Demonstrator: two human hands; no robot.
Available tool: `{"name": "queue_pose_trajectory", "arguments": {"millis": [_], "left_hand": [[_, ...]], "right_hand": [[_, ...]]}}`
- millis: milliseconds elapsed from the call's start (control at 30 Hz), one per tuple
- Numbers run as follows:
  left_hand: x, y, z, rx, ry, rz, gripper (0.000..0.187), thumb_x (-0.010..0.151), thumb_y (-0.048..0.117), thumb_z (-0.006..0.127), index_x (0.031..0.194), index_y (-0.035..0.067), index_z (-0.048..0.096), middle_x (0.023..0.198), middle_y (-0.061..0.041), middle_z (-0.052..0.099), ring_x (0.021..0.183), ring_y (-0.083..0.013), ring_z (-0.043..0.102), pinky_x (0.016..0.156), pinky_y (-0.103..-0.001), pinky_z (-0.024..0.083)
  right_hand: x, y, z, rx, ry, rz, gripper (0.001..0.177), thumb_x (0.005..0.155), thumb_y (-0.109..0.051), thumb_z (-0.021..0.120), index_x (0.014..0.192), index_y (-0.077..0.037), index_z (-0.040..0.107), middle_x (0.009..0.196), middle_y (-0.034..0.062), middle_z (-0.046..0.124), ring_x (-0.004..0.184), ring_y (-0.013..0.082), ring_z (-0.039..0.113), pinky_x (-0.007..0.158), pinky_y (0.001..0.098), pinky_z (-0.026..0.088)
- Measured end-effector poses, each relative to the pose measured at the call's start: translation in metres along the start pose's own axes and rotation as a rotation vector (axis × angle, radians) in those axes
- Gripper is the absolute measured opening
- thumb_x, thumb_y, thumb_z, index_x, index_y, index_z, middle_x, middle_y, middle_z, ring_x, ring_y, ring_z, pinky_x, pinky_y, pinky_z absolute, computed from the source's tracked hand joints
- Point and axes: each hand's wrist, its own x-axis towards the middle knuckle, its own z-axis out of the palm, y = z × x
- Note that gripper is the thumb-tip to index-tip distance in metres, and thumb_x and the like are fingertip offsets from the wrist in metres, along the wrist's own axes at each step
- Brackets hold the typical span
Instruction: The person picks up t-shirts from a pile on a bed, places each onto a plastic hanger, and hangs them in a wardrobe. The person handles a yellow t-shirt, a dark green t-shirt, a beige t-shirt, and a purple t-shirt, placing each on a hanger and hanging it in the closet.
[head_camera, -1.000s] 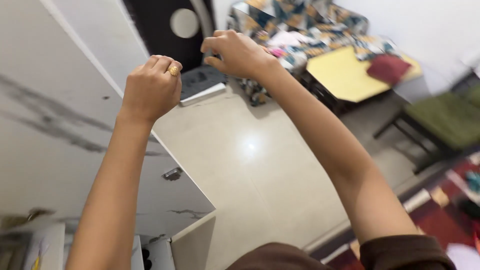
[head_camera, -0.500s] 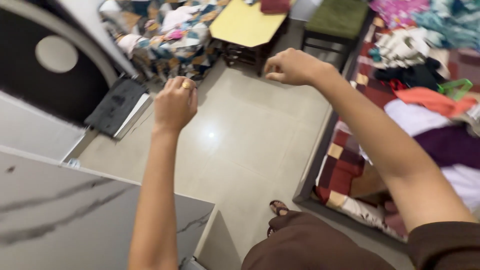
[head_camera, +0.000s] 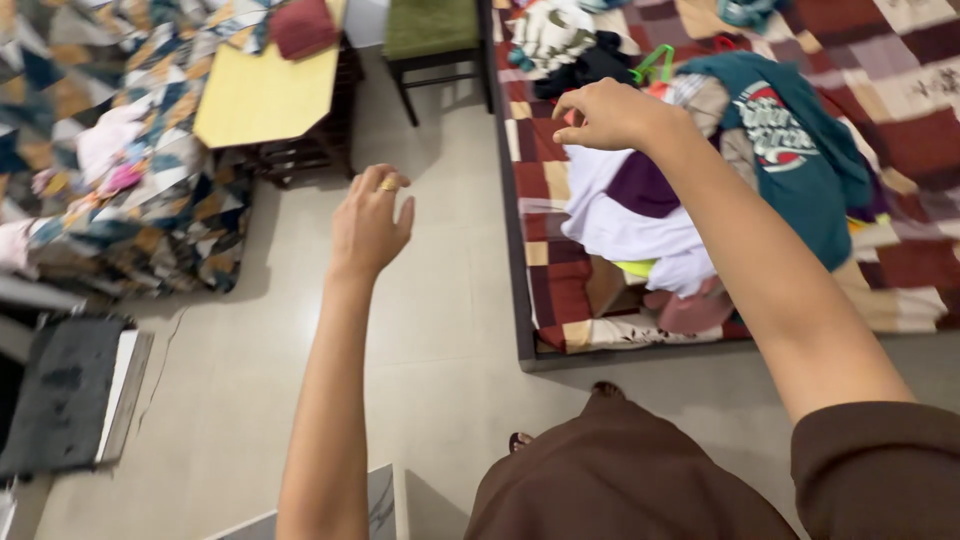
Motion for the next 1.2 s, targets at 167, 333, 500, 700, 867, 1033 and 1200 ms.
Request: {"name": "queue_pose_trajectory", "arguments": {"millis": [167, 333, 500, 700, 867, 1033, 1200], "left_hand": [[0.036, 0.061, 0.088, -0.157, -0.142, 0.056, 0.026, 0.087, 0.018, 0.074, 0.111, 0.011, 0.067, 0.135, -0.011, 0.060, 0.123, -0.0346, 0.059, 0.097, -0.046, 0.051], [0.076, 0.123, 0.169, -0.254, -0.264, 0.096, 0.033, 0.085, 0.020, 0.076, 0.115, 0.010, 0.066, 0.140, -0.014, 0.056, 0.124, -0.0362, 0.057, 0.099, -0.046, 0.051], [0.123, 0.187, 0.249, -0.224, -0.326, 0.200, 0.038, 0.085, 0.021, 0.076, 0.119, 0.008, 0.066, 0.143, -0.015, 0.054, 0.131, -0.0338, 0.055, 0.101, -0.047, 0.049], [0.156, 0.268, 0.328, -0.181, -0.307, 0.285, 0.052, 0.082, 0.023, 0.077, 0.129, 0.007, 0.060, 0.151, -0.017, 0.045, 0.140, -0.0361, 0.045, 0.107, -0.052, 0.045], [0.161, 0.301, 0.358, -0.141, -0.548, 0.200, 0.072, 0.075, 0.024, 0.082, 0.137, 0.008, 0.049, 0.157, -0.018, 0.035, 0.144, -0.0368, 0.036, 0.108, -0.060, 0.039], [0.160, 0.306, 0.367, -0.076, -0.606, 0.145, 0.075, 0.076, 0.027, 0.085, 0.139, 0.011, 0.048, 0.155, -0.017, 0.038, 0.139, -0.0352, 0.042, 0.101, -0.058, 0.046], [0.166, 0.304, 0.368, -0.047, -0.648, 0.139, 0.075, 0.075, 0.027, 0.087, 0.138, 0.013, 0.048, 0.154, -0.014, 0.043, 0.133, -0.0313, 0.051, 0.092, -0.051, 0.053]], "right_hand": [[-0.042, 0.124, 0.013, -0.146, 0.088, 0.001, 0.044, 0.086, -0.037, 0.076, 0.113, -0.002, 0.073, 0.108, 0.0235, 0.074, 0.105, 0.0381, 0.070, 0.096, 0.0454, 0.056], [-0.087, 0.223, 0.020, -0.253, 0.035, 0.419, 0.064, 0.083, -0.043, 0.080, 0.131, -0.005, 0.064, 0.140, 0.0311, 0.051, 0.126, 0.0488, 0.055, 0.097, 0.0559, 0.053], [-0.104, 0.299, 0.031, -0.220, 0.160, 0.490, 0.093, 0.082, -0.043, 0.080, 0.157, -0.009, 0.038, 0.156, 0.0327, 0.032, 0.138, 0.0541, 0.040, 0.099, 0.0644, 0.047], [-0.121, 0.331, 0.062, 0.036, 0.296, 0.488, 0.102, 0.087, -0.050, 0.077, 0.165, -0.014, 0.022, 0.158, 0.0376, 0.024, 0.143, 0.0598, 0.028, 0.104, 0.0755, 0.036], [-0.127, 0.317, 0.080, 0.013, 0.276, 0.536, 0.114, 0.076, -0.056, 0.077, 0.161, -0.016, 0.013, 0.160, 0.0350, 0.015, 0.143, 0.0613, 0.019, 0.095, 0.0880, 0.027], [-0.132, 0.318, 0.086, -0.071, 0.321, 0.476, 0.085, 0.098, -0.045, 0.060, 0.167, -0.020, 0.017, 0.167, 0.0320, 0.014, 0.149, 0.0612, 0.017, 0.098, 0.0876, 0.025], [-0.148, 0.315, 0.070, 0.240, 0.378, 0.465, 0.067, 0.105, -0.037, 0.049, 0.166, -0.020, 0.028, 0.172, 0.0208, 0.017, 0.157, 0.0501, 0.013, 0.112, 0.0820, 0.014]]}}
